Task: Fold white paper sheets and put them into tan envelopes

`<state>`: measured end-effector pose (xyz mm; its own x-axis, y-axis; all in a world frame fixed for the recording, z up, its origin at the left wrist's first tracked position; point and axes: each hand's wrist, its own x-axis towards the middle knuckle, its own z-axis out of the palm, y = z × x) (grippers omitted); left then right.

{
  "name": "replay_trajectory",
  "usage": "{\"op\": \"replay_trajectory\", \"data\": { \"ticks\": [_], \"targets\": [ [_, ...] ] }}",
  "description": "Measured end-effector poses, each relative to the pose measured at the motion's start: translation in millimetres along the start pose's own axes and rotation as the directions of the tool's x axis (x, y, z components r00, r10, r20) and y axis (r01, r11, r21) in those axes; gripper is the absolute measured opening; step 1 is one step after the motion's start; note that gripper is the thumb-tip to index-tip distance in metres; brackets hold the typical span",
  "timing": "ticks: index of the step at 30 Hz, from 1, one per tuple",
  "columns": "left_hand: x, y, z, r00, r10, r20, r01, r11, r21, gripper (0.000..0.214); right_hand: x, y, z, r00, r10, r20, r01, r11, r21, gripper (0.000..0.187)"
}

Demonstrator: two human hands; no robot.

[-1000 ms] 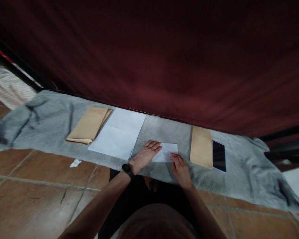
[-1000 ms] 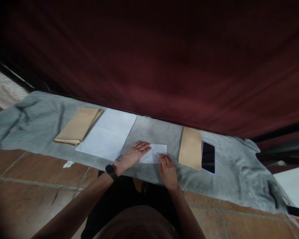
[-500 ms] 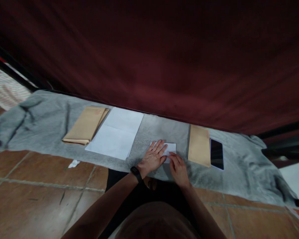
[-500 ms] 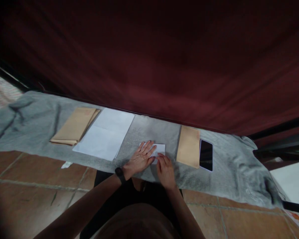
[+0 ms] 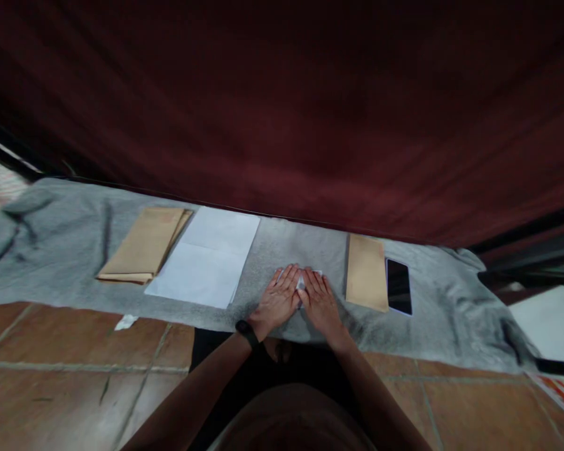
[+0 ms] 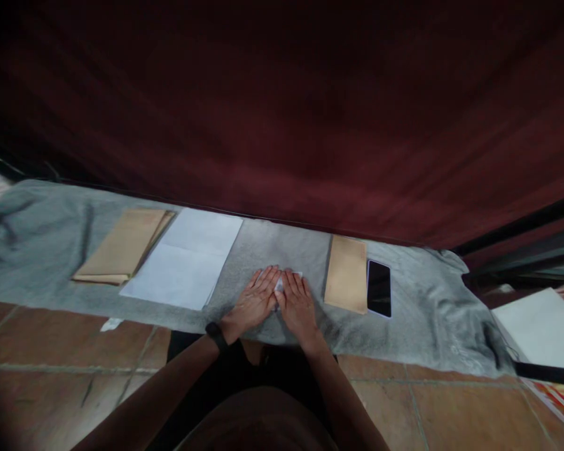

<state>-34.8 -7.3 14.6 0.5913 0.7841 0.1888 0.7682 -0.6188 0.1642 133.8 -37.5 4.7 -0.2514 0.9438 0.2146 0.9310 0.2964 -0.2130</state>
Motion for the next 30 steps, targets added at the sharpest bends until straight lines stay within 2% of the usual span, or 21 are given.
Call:
{"op": "replay_trajectory", "data": {
  "ticks": [11, 20, 24, 30],
  "targets": [
    [-14.2, -5.8, -4.0, 0.992, -0.118, -0.045, 0.12, 0.992, 0.047, 0.057, -7.9, 7.9, 8.3, 0.985, 0.143, -0.099, -0.15, 0.986, -0.069, 0.06],
    [-29.4, -13.8, -7.8, 0.983, -0.174, -0.065, 0.179, 0.98, 0.086, 0.059, -11.9, 11.1, 11.2, 0.977, 0.166, -0.137, -0.18, 0.979, -0.093, 0.06],
    [-27.3, -4.7, -8.8, 0.974, -0.209, -0.084, 0.217, 0.971, 0.098, 0.058, -13.1, 10.7, 11.2, 0.972, 0.174, -0.155, -0.191, 0.977, -0.097, 0.06],
    [-25.1, 17.8, -2.6, 0.991, -0.11, -0.072, 0.112, 0.993, 0.027, 0.058, -13.8, 10.0, 11.4, 0.972, 0.168, -0.164, -0.184, 0.979, -0.09, 0.061]
  ]
}}
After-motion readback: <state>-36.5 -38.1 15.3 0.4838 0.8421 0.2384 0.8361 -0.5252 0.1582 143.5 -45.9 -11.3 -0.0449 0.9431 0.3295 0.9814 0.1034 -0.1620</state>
